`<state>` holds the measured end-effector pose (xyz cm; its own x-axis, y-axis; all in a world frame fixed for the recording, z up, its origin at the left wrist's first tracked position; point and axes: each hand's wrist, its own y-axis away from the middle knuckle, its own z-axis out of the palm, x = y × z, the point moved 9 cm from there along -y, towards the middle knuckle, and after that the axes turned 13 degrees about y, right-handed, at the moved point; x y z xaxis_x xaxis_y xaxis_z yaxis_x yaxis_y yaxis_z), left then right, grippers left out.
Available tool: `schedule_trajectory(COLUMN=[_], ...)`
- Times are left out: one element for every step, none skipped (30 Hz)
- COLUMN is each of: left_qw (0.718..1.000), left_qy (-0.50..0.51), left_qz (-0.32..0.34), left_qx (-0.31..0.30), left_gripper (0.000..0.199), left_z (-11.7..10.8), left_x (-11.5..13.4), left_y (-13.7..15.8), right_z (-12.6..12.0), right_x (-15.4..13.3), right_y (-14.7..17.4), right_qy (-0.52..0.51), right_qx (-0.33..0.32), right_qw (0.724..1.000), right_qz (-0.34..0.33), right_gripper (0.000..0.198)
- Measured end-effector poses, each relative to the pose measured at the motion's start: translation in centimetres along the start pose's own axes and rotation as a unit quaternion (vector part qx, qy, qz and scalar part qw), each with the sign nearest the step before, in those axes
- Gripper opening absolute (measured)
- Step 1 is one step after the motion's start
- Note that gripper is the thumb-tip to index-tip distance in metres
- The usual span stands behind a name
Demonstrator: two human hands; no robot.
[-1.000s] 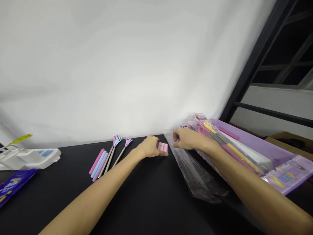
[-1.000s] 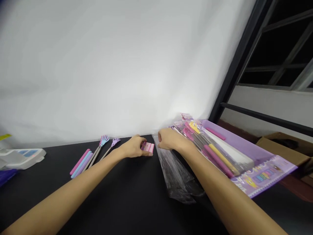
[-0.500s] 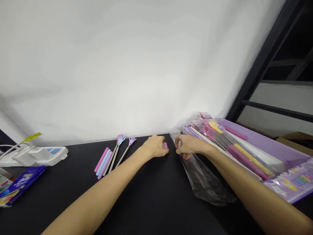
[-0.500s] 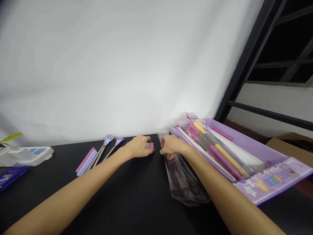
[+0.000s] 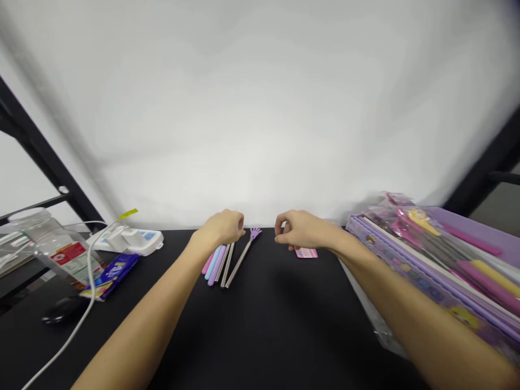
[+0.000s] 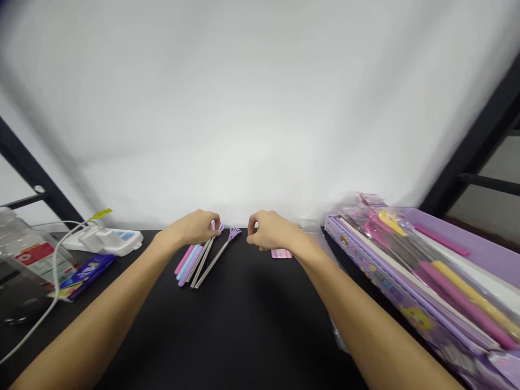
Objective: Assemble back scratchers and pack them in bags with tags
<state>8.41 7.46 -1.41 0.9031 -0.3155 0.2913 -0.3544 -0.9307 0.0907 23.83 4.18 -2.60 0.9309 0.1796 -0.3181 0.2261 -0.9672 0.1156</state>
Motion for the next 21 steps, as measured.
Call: schedule_trajectory(left_qw=[0.999,0.998,0.996,0.993,0.988,0.983,0.977,0.971,0.966,0.961,0.957,0.953,0.951,0.949,0.949,0.949,0.951,0.953,0.955,0.957,0.958], left_qy=[-0.008,-0.008,-0.002,0.009,0.024,0.042,0.061,0.080,0.096,0.111,0.123,0.133,0.140,0.144,0.146,0.143,0.139,0.132,0.124,0.115,0.107], left_qz=[-0.031,-0.056,-0.076,-0.096,-0.113,-0.127,-0.138,-0.145,-0.151,-0.154,-0.156,-0.157,-0.158,-0.159,-0.159,-0.159,-0.158,-0.157,-0.155,-0.152,-0.148], left_qx=[-0.015,-0.031,-0.051,-0.073,-0.099,-0.125,-0.149,-0.170,-0.187,-0.201,-0.212,-0.220,-0.226,-0.230,-0.231,-0.230,-0.227,-0.225,-0.222,-0.221,-0.220], left_gripper=[0.021,0.023,0.026,0.028,0.030,0.032,0.033,0.034,0.035,0.035,0.034,0.032,0.031,0.030,0.029,0.028,0.028,0.028,0.027,0.026,0.025], left_z=[0.1,0.3,0.6,1.0,1.5,1.9,2.4,2.8,3.2,3.5,3.8,4.0,4.2,4.4,4.5,4.6,4.6,4.6,4.6,4.6,4.6], left_x=[-1.4,-2.7,-3.7,-4.6,-5.4,-6.1,-6.6,-6.9,-7.2,-7.4,-7.5,-7.6,-7.6,-7.5,-7.5,-7.4,-7.3,-7.2,-7.0,-6.8,-6.5], left_y=[0.4,0.7,1.0,1.2,1.5,1.7,1.8,1.9,1.9,2.0,2.0,2.0,2.0,2.0,2.0,1.9,1.9,1.9,1.9,1.9,1.9], right_z=[0.6,1.2,1.9,2.7,3.6,4.5,5.5,6.4,7.2,7.6,7.9,7.9,7.9,7.9,7.8,7.7,7.6,7.4,7.2,7.0,6.7], right_x=[-0.8,-1.7,-2.6,-3.4,-4.1,-4.8,-5.2,-5.4,-5.5,-5.4,-5.2,-4.8,-4.5,-4.1,-3.8,-3.4,-3.1,-2.9,-2.7,-2.7,-2.7], right_y=[-0.4,-0.8,-1.1,-1.4,-1.6,-1.7,-1.9,-2.0,-2.2,-2.3,-2.4,-2.5,-2.6,-2.7,-2.7,-2.7,-2.6,-2.6,-2.5,-2.5,-2.4], right_qy=[-0.002,-0.006,-0.014,-0.024,-0.034,-0.046,-0.057,-0.065,-0.069,-0.071,-0.071,-0.067,-0.060,-0.050,-0.041,-0.035,-0.034,-0.039,-0.049,-0.062,-0.075], right_qx=[0.002,0.006,0.010,0.012,0.010,0.002,-0.012,-0.028,-0.039,-0.044,-0.042,-0.037,-0.034,-0.034,-0.036,-0.040,-0.043,-0.047,-0.051,-0.055,-0.057], right_qw=[1.000,1.000,0.999,0.998,0.996,0.994,0.992,0.991,0.991,0.991,0.992,0.994,0.995,0.996,0.997,0.998,0.998,0.998,0.997,0.997,0.995], right_qz=[-0.009,-0.023,-0.041,-0.061,-0.082,-0.098,-0.108,-0.111,-0.109,-0.103,-0.093,-0.083,-0.074,-0.064,-0.052,-0.041,-0.029,-0.020,-0.011,-0.007,-0.006], right_gripper=[0.014,0.014,0.014,0.015,0.016,0.018,0.021,0.024,0.026,0.026,0.026,0.023,0.020,0.015,0.010,0.008,0.010,0.013,0.014,0.014,0.014])
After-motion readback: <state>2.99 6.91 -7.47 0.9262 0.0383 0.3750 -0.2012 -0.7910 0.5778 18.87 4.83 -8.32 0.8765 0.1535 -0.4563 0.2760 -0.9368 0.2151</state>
